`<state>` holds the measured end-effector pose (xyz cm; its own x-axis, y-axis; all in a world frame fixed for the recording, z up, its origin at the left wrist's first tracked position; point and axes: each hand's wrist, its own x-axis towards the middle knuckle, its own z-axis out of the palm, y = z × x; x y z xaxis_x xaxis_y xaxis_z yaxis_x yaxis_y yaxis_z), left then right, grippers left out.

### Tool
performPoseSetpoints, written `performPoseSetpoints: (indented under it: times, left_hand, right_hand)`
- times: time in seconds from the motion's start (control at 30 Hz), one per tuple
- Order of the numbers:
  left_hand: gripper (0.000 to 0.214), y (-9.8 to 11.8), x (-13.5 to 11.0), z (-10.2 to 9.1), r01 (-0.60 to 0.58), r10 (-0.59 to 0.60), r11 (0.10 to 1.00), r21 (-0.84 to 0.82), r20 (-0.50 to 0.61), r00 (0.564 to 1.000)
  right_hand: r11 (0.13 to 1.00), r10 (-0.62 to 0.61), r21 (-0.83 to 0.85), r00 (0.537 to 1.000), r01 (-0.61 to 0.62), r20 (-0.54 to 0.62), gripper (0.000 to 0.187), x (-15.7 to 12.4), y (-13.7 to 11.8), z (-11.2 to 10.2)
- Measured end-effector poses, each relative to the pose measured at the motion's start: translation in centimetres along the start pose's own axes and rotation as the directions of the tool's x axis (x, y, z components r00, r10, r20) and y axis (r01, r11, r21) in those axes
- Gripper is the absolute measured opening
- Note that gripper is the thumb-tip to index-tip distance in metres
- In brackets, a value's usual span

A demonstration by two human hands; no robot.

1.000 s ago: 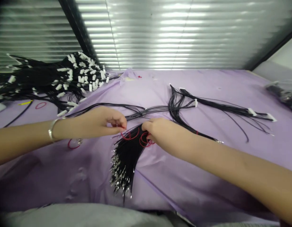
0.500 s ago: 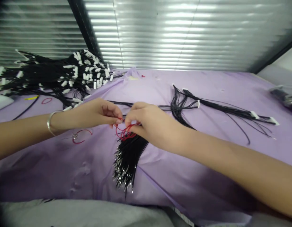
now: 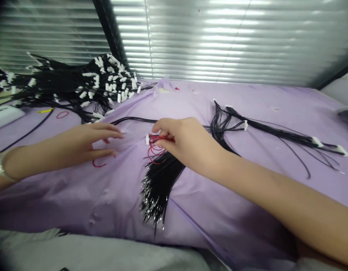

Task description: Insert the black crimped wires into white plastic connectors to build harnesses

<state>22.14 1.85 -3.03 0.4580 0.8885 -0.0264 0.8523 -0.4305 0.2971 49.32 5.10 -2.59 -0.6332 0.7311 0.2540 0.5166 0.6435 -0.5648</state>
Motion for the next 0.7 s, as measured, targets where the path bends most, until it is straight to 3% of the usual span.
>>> performPoseSetpoints:
  times: [0.1, 0.2, 0.33, 0.4, 0.5, 0.7]
  left_hand:
    - [0.030, -2.0, -2.0, 0.2, 0.081, -0.095, 0.992, 0.094, 0.156, 0.983]
    - [0.022, -2.5, -2.7, 0.2, 0.141, -0.155, 0.986, 0.086, 0.194, 0.969]
    - [0.021, -2.0, -2.4, -0.6, 0.155, -0.152, 0.988, 0.005, 0.235, 0.960]
    - [0.021, -1.6, -2.1, -1.3, 0.200, -0.188, 0.979, -0.044, 0.196, 0.962]
    - [0.019, -0.9, -1.9, -1.9, 0.265, -0.245, 0.941, -0.210, 0.115, 0.963]
    - [0.009, -0.6, -0.6, -1.1, 0.223, -0.183, 0.772, -0.595, 0.128, 0.975]
  right_hand:
    - [0.994, -0.081, -0.071, 0.996, 0.079, -0.023, 0.012, 0.1, -0.2, -0.6]
    - [0.988, -0.139, -0.073, 0.990, 0.138, -0.012, 0.010, 0.2, -0.6, -1.0]
    - [0.994, -0.110, 0.037, 0.957, 0.103, 0.268, 0.012, 0.4, -0.3, -0.3]
    - [0.994, -0.102, 0.010, 0.938, 0.105, 0.330, 0.014, 0.6, 0.2, 0.9]
    - [0.995, -0.073, -0.046, 0.945, 0.092, 0.319, 0.011, 0.7, 0.8, 3.2]
    - [0.990, 0.028, -0.144, 0.976, 0.003, 0.216, 0.012, 0.3, 0.2, 5.4]
